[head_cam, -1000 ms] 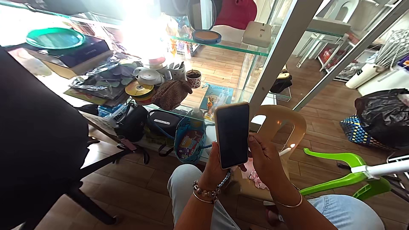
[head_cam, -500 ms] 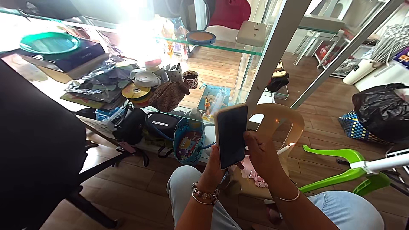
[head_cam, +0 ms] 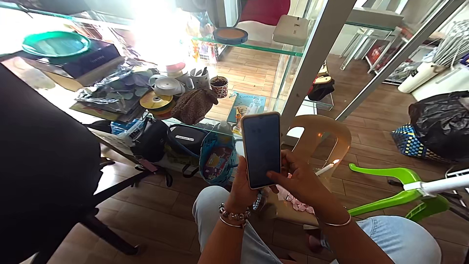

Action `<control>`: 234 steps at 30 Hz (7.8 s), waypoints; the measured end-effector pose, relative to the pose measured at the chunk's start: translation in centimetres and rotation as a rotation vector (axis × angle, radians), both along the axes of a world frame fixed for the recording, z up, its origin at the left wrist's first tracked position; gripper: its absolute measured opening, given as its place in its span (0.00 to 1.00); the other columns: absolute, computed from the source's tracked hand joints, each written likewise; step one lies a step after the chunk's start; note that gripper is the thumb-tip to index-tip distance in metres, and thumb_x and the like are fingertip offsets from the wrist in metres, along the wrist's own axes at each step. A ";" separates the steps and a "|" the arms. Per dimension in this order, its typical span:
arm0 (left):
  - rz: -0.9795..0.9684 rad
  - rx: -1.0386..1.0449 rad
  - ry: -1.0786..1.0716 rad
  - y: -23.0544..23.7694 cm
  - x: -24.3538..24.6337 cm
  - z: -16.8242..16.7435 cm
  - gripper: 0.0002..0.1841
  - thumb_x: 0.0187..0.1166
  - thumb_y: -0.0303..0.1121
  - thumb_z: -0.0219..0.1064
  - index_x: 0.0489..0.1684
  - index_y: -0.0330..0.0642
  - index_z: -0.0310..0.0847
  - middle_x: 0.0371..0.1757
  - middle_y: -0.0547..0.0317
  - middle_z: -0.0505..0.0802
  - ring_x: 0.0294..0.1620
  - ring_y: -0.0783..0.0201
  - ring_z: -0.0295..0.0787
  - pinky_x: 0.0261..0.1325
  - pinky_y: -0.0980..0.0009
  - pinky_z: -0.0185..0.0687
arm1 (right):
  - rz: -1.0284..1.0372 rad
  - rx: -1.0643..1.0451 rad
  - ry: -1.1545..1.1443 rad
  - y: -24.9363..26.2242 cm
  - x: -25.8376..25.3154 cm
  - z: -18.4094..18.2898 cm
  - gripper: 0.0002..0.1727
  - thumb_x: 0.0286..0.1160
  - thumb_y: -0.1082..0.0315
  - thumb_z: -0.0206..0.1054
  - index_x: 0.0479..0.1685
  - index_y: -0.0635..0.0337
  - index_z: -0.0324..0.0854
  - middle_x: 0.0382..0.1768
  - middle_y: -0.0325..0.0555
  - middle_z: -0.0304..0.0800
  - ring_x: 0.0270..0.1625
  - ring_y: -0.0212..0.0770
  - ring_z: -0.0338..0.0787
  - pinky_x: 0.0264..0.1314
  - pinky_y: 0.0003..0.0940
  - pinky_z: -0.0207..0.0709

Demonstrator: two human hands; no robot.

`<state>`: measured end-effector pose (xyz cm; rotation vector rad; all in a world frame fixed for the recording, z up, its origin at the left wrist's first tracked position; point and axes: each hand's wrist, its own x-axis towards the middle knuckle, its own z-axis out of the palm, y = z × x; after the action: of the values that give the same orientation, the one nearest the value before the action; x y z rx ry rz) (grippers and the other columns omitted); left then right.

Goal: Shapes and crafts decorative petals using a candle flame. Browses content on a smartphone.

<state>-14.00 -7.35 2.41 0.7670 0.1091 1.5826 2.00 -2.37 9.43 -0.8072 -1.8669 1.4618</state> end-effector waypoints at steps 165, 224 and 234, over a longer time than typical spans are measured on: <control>0.047 -0.029 -0.044 -0.6 0.4 0.5 0.27 0.83 0.60 0.58 0.66 0.52 0.87 0.59 0.58 0.95 0.62 0.66 0.91 0.68 0.65 0.86 | -0.073 0.039 0.084 -1.4 -0.6 0.2 0.34 0.72 0.58 0.76 0.76 0.58 0.69 0.53 0.41 0.92 0.56 0.31 0.93 0.59 0.24 0.88; 0.059 -0.030 -0.054 -0.5 0.2 0.4 0.28 0.83 0.63 0.56 0.68 0.54 0.86 0.60 0.57 0.94 0.62 0.64 0.92 0.67 0.63 0.87 | -0.097 -0.080 0.140 -1.4 -1.5 0.3 0.13 0.88 0.58 0.58 0.55 0.57 0.79 0.38 0.36 0.92 0.40 0.25 0.92 0.41 0.18 0.85; 0.046 -0.030 -0.054 -0.5 0.2 0.4 0.28 0.83 0.62 0.57 0.67 0.53 0.86 0.60 0.57 0.94 0.62 0.64 0.92 0.67 0.64 0.87 | -0.089 -0.102 0.155 -1.3 -1.3 0.2 0.13 0.89 0.59 0.55 0.55 0.57 0.79 0.38 0.36 0.92 0.41 0.24 0.91 0.40 0.17 0.84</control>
<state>-13.78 -7.80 2.77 0.7020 0.1112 1.6407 0.66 -3.71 9.64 -0.7907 -1.6335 1.5283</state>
